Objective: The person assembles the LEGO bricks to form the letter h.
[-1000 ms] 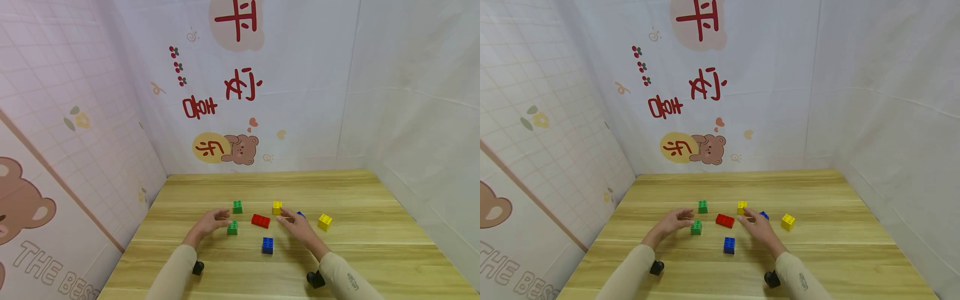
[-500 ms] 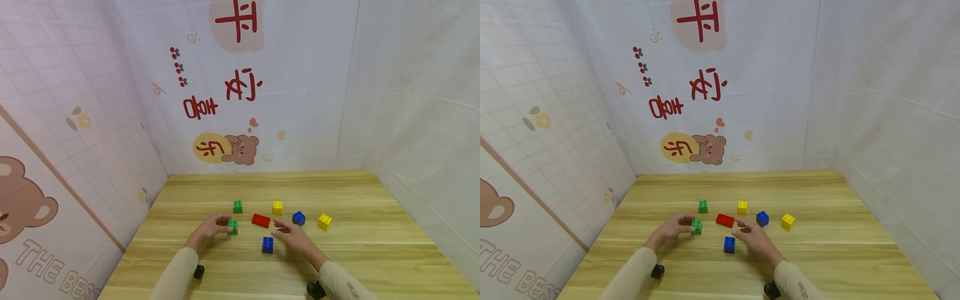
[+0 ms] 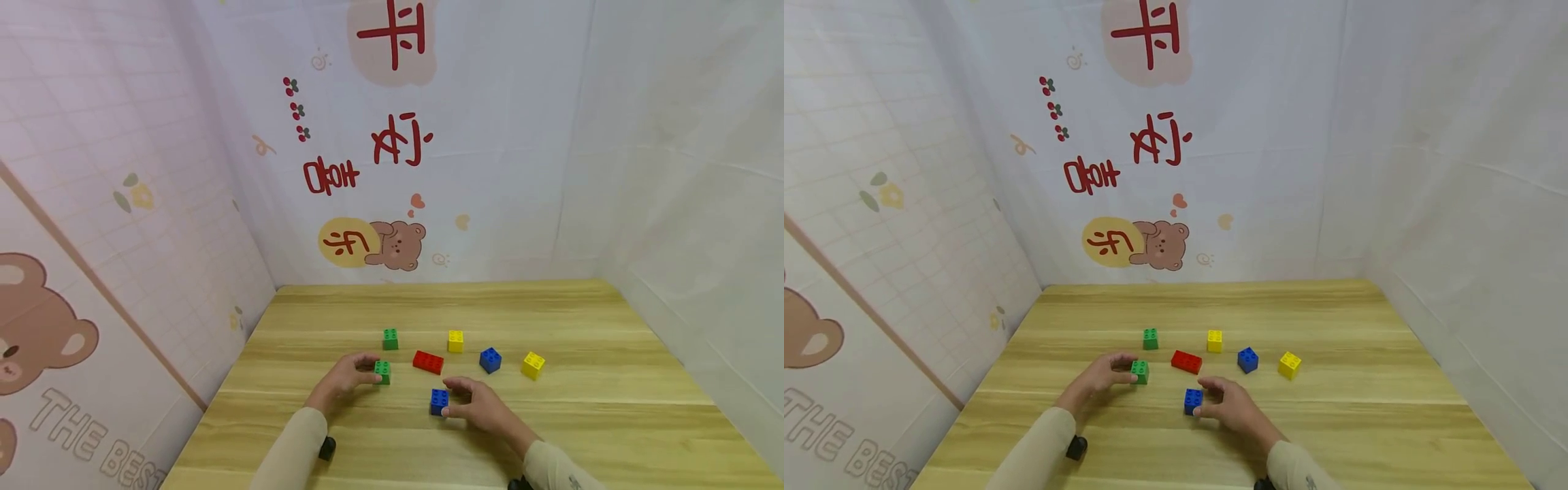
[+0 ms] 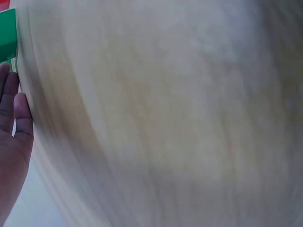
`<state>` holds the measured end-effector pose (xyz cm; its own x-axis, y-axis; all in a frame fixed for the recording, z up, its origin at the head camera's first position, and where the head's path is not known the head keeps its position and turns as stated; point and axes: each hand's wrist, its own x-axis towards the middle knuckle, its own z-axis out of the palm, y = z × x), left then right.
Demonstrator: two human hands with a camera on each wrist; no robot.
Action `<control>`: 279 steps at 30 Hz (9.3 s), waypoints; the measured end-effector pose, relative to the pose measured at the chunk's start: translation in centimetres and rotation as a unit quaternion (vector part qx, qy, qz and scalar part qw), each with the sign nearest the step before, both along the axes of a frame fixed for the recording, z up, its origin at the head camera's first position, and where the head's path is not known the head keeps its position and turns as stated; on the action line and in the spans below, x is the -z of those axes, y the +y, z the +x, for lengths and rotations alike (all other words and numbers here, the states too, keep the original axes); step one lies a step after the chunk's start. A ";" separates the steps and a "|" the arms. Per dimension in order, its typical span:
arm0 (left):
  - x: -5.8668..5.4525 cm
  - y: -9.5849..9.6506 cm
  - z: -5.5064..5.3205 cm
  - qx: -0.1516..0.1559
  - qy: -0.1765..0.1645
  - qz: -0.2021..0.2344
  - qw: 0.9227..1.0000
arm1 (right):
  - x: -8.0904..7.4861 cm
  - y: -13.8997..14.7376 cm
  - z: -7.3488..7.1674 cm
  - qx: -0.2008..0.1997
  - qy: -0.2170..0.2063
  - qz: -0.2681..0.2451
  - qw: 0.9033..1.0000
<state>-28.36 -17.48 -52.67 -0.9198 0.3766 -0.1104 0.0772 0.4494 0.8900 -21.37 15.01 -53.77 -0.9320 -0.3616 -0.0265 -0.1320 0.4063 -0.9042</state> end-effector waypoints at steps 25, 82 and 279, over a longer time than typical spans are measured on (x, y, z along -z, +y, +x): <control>0.1 0.0 0.1 -0.013 0.012 -0.005 1.000 | 0.0 -1.6 -1.1 0.022 0.012 0.031 0.999; -2.8 5.2 0.7 0.015 0.025 0.026 0.999 | 0.8 -4.7 -2.3 0.046 -0.001 0.004 0.999; -4.4 19.8 -1.2 -0.041 0.099 0.026 0.994 | -4.3 12.9 -1.3 0.306 -0.007 0.066 0.950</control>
